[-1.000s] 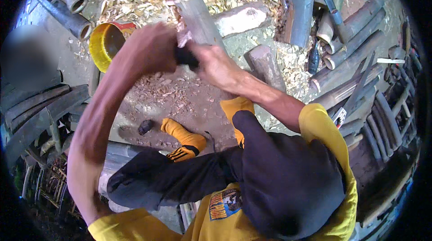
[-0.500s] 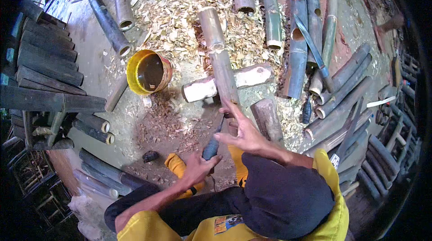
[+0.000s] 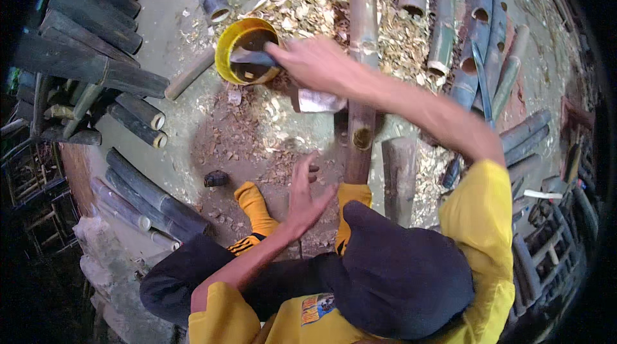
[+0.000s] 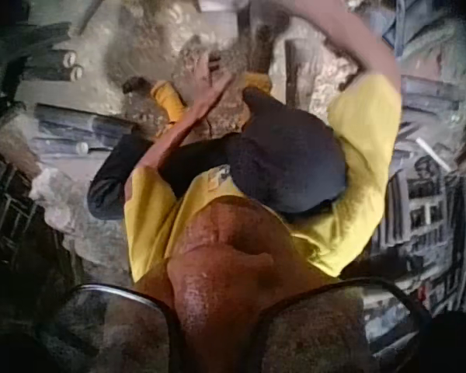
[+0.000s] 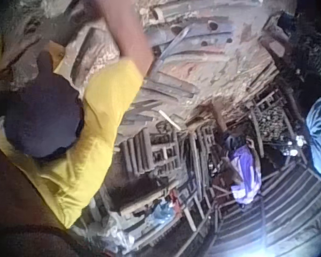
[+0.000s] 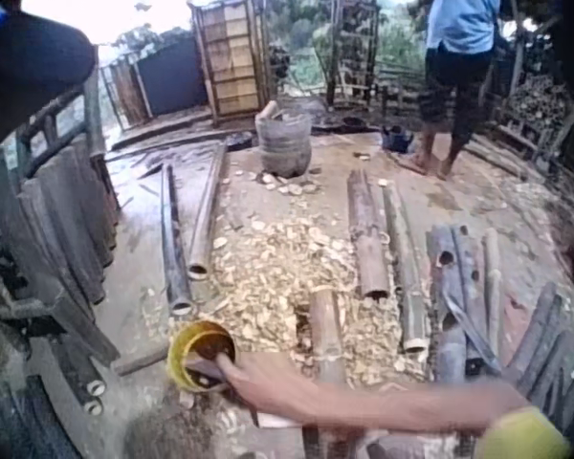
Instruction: The person measures bamboo poles with a tape measure, marks them, and uses a machete and a hand drill to cut and carve joints into the bamboo.
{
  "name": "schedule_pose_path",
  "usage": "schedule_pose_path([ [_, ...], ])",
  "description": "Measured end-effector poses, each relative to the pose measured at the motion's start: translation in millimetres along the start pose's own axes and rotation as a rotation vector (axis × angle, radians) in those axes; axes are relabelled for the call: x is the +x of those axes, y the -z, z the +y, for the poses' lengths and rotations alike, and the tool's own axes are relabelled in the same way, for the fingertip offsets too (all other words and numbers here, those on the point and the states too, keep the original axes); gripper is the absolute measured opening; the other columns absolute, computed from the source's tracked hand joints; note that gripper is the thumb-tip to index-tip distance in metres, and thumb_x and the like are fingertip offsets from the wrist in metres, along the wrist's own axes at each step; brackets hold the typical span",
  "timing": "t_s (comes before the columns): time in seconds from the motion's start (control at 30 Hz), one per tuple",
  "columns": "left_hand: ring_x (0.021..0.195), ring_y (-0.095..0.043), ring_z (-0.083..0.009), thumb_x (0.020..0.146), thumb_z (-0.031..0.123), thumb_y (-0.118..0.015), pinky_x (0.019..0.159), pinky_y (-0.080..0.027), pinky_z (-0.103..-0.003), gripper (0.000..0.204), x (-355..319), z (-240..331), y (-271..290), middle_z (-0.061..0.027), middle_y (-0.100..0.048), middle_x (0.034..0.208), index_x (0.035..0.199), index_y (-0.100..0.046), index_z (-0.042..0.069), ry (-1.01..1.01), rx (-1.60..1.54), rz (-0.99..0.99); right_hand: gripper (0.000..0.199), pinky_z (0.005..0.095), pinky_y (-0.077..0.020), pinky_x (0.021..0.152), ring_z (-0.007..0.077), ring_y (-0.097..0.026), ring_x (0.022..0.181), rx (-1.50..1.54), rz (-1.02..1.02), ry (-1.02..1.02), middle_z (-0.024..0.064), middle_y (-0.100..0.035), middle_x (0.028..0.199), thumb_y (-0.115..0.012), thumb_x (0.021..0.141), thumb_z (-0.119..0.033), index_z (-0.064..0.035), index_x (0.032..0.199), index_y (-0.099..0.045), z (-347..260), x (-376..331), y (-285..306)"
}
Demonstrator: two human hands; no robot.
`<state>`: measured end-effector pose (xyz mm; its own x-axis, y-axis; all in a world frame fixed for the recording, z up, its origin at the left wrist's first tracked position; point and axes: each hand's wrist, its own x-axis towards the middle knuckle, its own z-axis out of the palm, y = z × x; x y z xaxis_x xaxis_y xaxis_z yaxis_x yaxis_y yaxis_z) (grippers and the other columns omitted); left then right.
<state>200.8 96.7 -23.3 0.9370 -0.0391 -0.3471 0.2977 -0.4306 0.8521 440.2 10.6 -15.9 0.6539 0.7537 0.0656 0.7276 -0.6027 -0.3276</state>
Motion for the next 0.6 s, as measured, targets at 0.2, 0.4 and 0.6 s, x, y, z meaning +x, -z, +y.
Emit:
schedule_pose_path([
  [0.2, 0.115, -0.047, -0.0226, 0.077, 0.010, -0.066, 0.095, -0.040, -0.035, 0.058, 11.1, 8.2, -21.1, -0.0154, -0.048, 0.123, 0.127, -0.039, -0.002, 0.340, -0.619, -0.307, 0.025, 0.0365, -0.0494, 0.048, 0.0223, -0.063, 0.065, -0.299, -0.447, 0.113, 0.0073, -0.062, 0.081, -0.053, 0.082, -0.017, -0.0141, 0.106, -0.050, 20.5, 40.0, 5.2],
  [0.4, 0.129, -0.031, -0.0255, 0.080, 0.018, -0.064, 0.100, -0.035, -0.040, 0.075, 29.6, 17.9, -41.3, -0.0162, -0.032, 0.138, 0.138, -0.020, 0.001, 0.334, -1.291, -0.653, 0.040, 0.0372, -0.0423, 0.052, 0.0228, -0.049, 0.049, 0.782, -0.274, -0.565, 0.0146, -0.046, 0.055, -0.058, 0.070, -0.014, 0.0007, 0.105, -0.047, 13.5, -184.9, 51.7],
  [0.6, 0.117, -0.042, -0.0204, 0.088, 0.027, -0.054, 0.101, -0.035, -0.040, 0.046, 42.5, 38.5, -119.6, -0.0079, -0.044, 0.123, 0.126, -0.039, 0.006, 0.772, -1.630, -0.488, 0.051, 0.0425, -0.0505, 0.058, 0.0287, -0.062, 0.069, 0.062, -0.636, -0.300, 0.0089, -0.060, 0.076, -0.063, 0.066, -0.011, -0.0116, 0.113, -0.044, 13.6, -270.5, 41.2],
])
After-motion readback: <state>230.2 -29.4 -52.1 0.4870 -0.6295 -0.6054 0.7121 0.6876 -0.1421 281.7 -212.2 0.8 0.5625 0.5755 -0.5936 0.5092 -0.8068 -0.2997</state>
